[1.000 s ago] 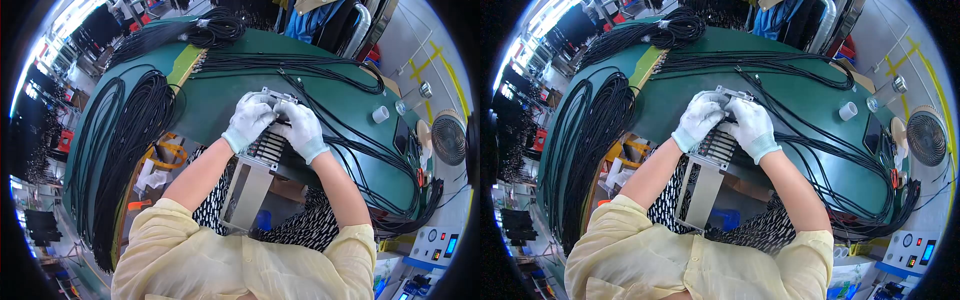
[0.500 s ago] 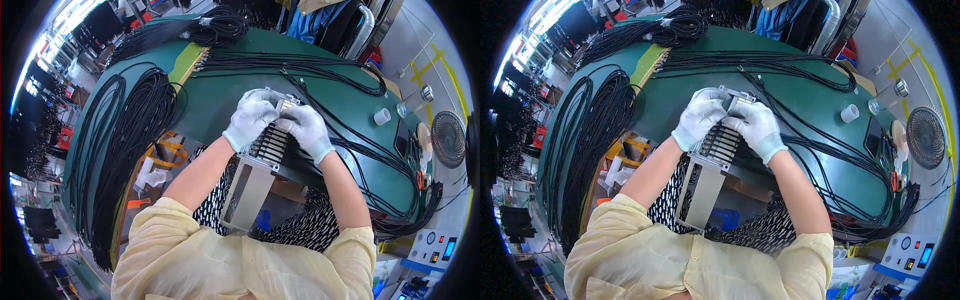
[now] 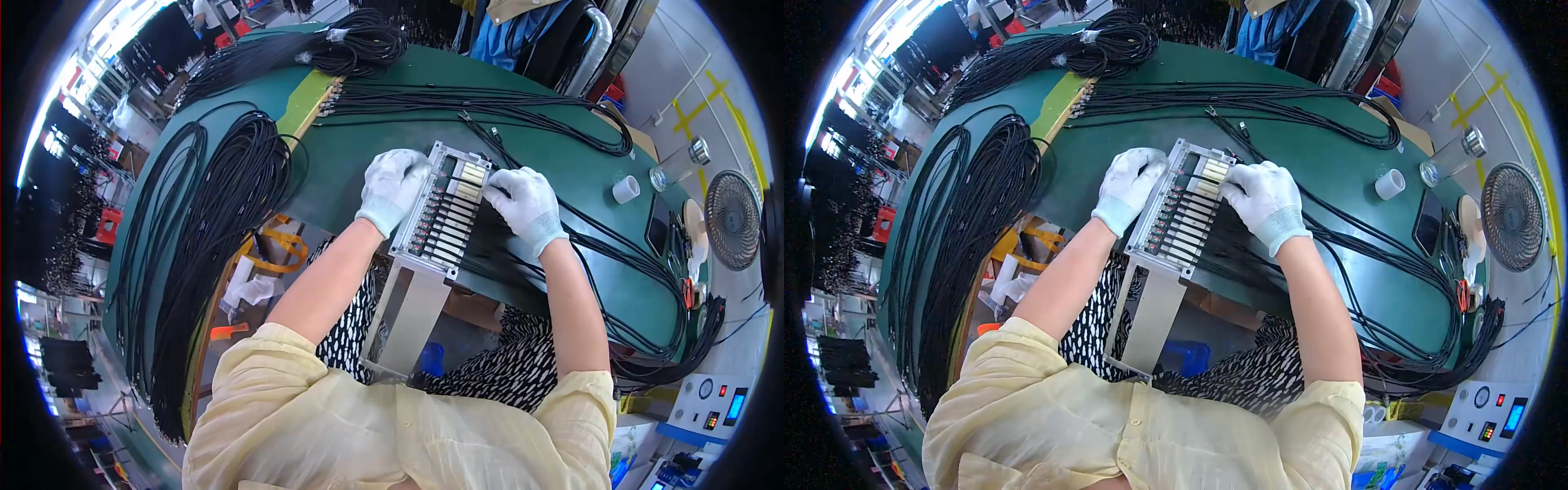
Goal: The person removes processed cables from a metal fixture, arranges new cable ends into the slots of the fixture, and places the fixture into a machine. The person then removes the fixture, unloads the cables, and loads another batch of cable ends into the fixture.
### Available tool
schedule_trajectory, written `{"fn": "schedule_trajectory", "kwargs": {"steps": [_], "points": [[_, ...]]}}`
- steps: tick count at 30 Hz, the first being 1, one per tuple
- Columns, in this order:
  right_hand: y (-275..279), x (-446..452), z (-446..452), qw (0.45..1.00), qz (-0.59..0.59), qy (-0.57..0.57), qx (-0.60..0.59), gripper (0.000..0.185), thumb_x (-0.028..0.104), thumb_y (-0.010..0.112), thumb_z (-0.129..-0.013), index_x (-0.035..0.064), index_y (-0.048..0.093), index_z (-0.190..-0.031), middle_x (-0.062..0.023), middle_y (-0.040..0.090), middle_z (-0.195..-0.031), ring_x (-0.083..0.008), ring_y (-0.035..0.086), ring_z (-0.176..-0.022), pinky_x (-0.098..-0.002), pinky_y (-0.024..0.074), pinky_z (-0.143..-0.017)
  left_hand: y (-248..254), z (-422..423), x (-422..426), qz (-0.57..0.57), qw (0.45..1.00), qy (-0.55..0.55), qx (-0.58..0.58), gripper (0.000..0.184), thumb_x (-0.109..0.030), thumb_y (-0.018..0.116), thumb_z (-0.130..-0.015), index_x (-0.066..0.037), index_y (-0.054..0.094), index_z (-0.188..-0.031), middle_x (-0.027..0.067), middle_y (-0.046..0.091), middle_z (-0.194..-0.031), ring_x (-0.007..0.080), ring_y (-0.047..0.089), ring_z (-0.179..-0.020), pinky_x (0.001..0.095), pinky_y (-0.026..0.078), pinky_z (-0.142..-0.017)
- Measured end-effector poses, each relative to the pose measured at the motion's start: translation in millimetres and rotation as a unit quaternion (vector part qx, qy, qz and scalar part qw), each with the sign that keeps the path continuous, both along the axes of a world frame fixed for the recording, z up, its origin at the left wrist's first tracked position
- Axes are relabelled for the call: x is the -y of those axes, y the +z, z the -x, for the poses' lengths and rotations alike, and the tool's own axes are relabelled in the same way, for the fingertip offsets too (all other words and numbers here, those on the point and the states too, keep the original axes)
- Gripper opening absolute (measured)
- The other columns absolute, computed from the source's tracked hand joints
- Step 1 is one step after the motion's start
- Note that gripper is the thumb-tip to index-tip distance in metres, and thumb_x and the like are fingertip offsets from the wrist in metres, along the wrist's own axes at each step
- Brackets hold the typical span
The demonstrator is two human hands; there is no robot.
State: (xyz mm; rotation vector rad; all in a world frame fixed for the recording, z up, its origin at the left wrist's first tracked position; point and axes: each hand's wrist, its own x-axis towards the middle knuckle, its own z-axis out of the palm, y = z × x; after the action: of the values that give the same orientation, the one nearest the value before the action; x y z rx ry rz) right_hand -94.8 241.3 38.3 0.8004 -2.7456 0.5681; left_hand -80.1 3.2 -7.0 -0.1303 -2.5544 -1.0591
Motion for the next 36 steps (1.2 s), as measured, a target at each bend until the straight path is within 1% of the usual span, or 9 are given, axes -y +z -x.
{"fn": "schedule_trajectory", "kwargs": {"steps": [14,16,17,20,24,26,28,32,36], "points": [[-12,-1,4,0.998,-0.053,0.032,-0.015,0.015,0.027,0.066,-0.084,0.013,0.071,-0.084,-0.0087,0.068,-0.077,-0.0288,0.062,-0.081,-0.0415,0.0488,-0.074,-7,4,3,0.037,0.998,-0.02,0.039,0.021,-0.022,0.057,-0.091,-0.015,0.072,-0.104,0.0071,0.068,-0.106,0.0277,0.058,-0.106,0.0377,0.045,-0.095],[-15,1,4,0.997,-0.054,0.031,-0.045,0.014,0.027,0.067,-0.083,0.0128,0.071,-0.084,-0.0085,0.068,-0.076,-0.0289,0.062,-0.08,-0.042,0.0486,-0.074,-3,0,-4,0.047,0.995,-0.078,-0.043,0.024,-0.025,0.061,-0.088,-0.018,0.072,-0.109,0.0104,0.063,-0.121,0.0312,0.053,-0.117,0.0396,0.042,-0.102],[-15,1,3,0.997,-0.054,0.03,-0.044,0.014,0.027,0.067,-0.083,0.0128,0.071,-0.084,-0.0085,0.068,-0.076,-0.0289,0.062,-0.08,-0.042,0.0486,-0.074,-1,-2,-11,0.046,0.994,-0.104,-0.006,0.03,-0.028,0.065,-0.085,-0.024,0.071,-0.114,0.0163,0.05,-0.139,0.0375,0.043,-0.128,0.0449,0.035,-0.11],[-13,0,4,0.999,-0.044,0.016,-0.016,0.015,0.027,0.066,-0.084,0.0126,0.071,-0.084,-0.0075,0.067,-0.078,-0.0294,0.062,-0.083,-0.0414,0.049,-0.074,0,-13,-22,0.198,0.969,-0.141,-0.048,0.034,-0.036,0.069,-0.081,-0.033,0.071,-0.115,0.0225,0.039,-0.148,0.0411,0.037,-0.134,0.0514,0.023,-0.115],[-18,-11,21,0.99,-0.034,-0.117,-0.076,0.021,0.035,0.071,-0.081,0.0153,0.071,-0.088,-0.0075,0.067,-0.089,-0.0278,0.062,-0.089,-0.0395,0.0498,-0.078,6,-11,-25,0.223,0.964,-0.138,-0.043,0.027,-0.037,0.069,-0.081,-0.033,0.075,-0.107,0.0209,0.043,-0.145,0.0394,0.038,-0.134,0.0539,0.019,-0.116],[-20,-17,24,0.98,-0.115,-0.158,-0.029,0.018,0.03,0.071,-0.08,0.0138,0.071,-0.089,-0.008,0.066,-0.092,-0.0285,0.06,-0.091,-0.0397,0.0492,-0.081,8,-7,-25,0.22,0.964,-0.144,-0.025,0.025,-0.036,0.069,-0.081,-0.032,0.076,-0.105,0.0191,0.044,-0.145,0.0383,0.038,-0.134,0.0538,0.019,-0.116],[-29,-19,29,0.982,-0.097,-0.161,-0.034,0.016,0.028,0.071,-0.08,0.0139,0.07,-0.085,-0.007,0.065,-0.091,-0.0276,0.06,-0.093,-0.0393,0.0489,-0.081,2,-6,-24,0.217,0.965,-0.144,-0.031,0.025,-0.035,0.069,-0.081,-0.032,0.075,-0.105,0.0175,0.046,-0.144,0.0379,0.039,-0.134,0.0536,0.019,-0.116],[-30,-23,34,0.985,-0.076,-0.144,-0.063,0.012,0.023,0.07,-0.08,0.0114,0.068,-0.082,-0.0085,0.064,-0.087,-0.0291,0.059,-0.09,-0.0402,0.0479,-0.08,-13,-2,-18,0.129,0.982,-0.126,-0.062,0.026,-0.033,0.067,-0.083,-0.026,0.074,-0.107,0.0153,0.054,-0.136,0.0362,0.044,-0.13,0.0497,0.027,-0.113],[-7,-17,17,0.997,0.049,0.027,-0.062,0.011,0.014,0.07,-0.077,0.0066,0.065,-0.083,-0.0101,0.062,-0.085,-0.0326,0.056,-0.088,-0.0411,0.0462,-0.081,-11,8,-15,0.042,0.983,-0.067,-0.168,0.027,-0.036,0.064,-0.087,-0.013,0.07,-0.1,0.0121,0.064,-0.122,0.0357,0.054,-0.117,0.0482,0.038,-0.103]]}}
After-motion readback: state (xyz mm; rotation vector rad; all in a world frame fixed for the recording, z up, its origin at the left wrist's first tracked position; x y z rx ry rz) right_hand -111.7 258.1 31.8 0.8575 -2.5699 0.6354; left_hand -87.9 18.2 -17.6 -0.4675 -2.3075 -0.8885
